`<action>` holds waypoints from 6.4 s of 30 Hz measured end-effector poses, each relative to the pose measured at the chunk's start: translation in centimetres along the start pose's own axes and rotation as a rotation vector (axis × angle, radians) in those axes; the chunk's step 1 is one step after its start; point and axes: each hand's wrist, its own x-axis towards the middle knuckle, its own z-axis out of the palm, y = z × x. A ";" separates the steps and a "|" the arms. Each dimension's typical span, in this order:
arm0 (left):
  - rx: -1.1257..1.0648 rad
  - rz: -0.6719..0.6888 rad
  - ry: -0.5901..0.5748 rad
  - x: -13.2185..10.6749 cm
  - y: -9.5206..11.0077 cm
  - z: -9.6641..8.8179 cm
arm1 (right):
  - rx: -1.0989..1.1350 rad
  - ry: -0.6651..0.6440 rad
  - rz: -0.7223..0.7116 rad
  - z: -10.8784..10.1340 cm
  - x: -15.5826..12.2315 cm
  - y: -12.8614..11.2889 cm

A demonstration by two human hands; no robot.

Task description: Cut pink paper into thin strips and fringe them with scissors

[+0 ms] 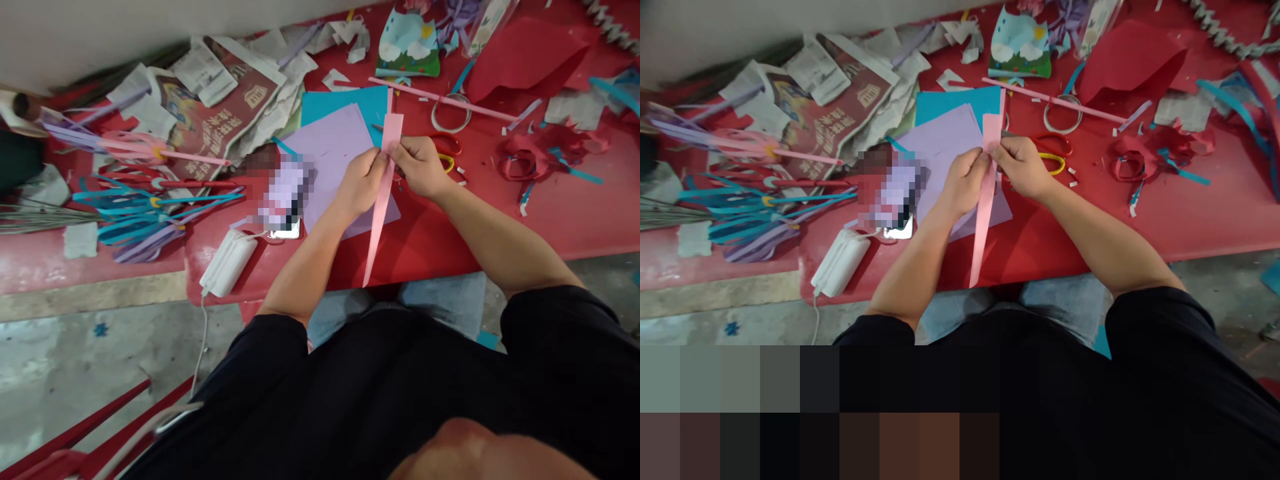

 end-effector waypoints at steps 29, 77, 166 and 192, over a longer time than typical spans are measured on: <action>0.100 0.039 -0.051 0.2 -0.1 0.0 | 0.013 0.066 -0.153 0.3 0.5 1.7; 0.038 -0.107 -0.158 -0.4 0.9 -0.5 | -0.051 0.247 -0.073 0.1 1.0 1.3; -0.639 -0.163 -0.056 0.6 -1.4 0.2 | -0.050 -0.286 -0.070 0.0 -0.2 0.3; -0.965 -0.327 0.231 1.5 -1.9 -0.2 | -0.040 -0.269 -0.011 2.0 -1.3 -0.7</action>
